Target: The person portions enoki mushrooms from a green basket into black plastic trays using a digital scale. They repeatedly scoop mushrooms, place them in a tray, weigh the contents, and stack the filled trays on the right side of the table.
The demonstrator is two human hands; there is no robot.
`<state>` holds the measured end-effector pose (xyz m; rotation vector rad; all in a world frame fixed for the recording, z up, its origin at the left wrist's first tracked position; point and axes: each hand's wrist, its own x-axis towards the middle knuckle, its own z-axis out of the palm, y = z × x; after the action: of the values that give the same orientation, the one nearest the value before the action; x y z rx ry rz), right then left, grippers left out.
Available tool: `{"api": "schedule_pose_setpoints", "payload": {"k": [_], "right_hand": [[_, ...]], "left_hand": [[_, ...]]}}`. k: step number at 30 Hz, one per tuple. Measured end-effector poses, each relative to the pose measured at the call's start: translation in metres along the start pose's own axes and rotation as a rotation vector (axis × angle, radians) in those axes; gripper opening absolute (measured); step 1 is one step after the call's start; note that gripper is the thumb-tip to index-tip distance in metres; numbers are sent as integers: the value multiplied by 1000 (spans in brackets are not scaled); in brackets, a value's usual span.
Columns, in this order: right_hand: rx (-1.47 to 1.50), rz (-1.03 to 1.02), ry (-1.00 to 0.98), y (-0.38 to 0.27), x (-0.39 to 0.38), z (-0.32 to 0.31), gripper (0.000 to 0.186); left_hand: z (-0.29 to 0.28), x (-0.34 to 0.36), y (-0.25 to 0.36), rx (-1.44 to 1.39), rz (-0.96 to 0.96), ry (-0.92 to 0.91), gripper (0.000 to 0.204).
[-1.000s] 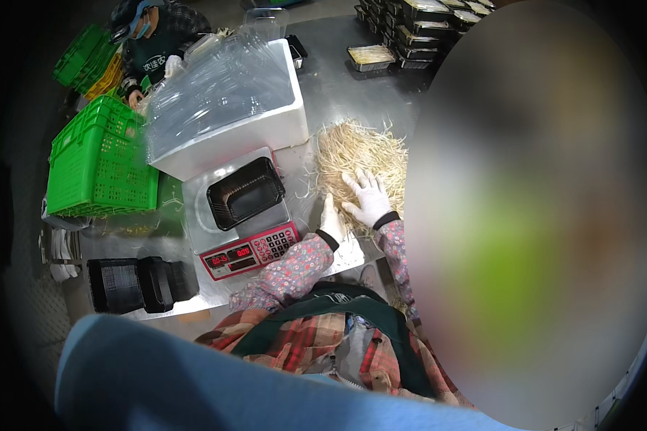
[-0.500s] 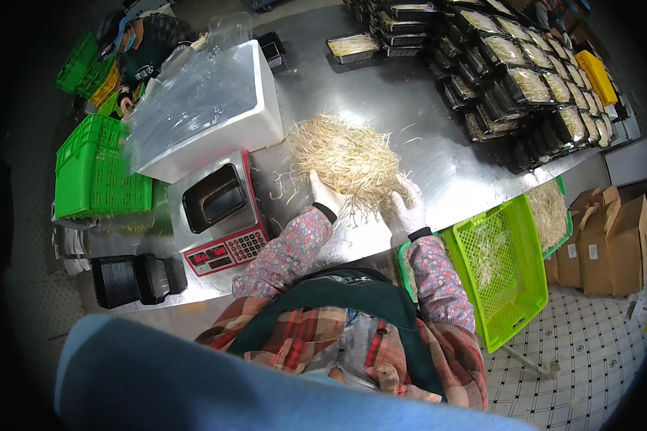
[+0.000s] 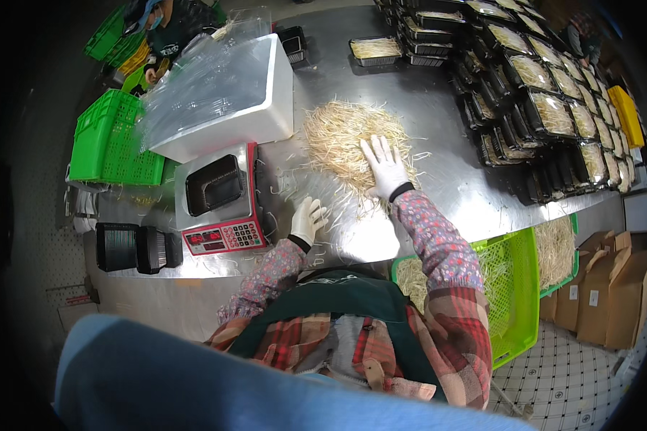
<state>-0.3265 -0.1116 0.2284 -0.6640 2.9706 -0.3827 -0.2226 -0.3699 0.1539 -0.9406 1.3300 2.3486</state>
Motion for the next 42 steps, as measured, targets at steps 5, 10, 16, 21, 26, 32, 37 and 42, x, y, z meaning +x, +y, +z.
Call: {"api": "schedule_pose_setpoints", "payload": {"k": [5,10,16,21,26,32,37,42], "right_hand": [[-95,1,-88,12,68,-4,137],[-6,66,-130,29,100,1,125],[196,166,43,47,92,-4,74],[646,410,-22,69,88,-27,57],[1223,444,21,82,63,-42,44],[1266,438,-39,78,33,-63,43],[1102,342,-183,42,15,-50,56],[620,290,-251,15,13,8,93]], "left_hand": [[-16,-21,4,20,24,25,55],[-23,-35,15,28,24,7,48],[-37,-42,13,37,14,-46,42],[-43,-44,18,45,13,-101,39],[-36,-46,26,14,-17,-112,43],[-36,-37,29,32,-28,-175,49],[-34,-29,29,148,-80,-202,52],[-31,-17,11,189,-95,-172,50]]}}
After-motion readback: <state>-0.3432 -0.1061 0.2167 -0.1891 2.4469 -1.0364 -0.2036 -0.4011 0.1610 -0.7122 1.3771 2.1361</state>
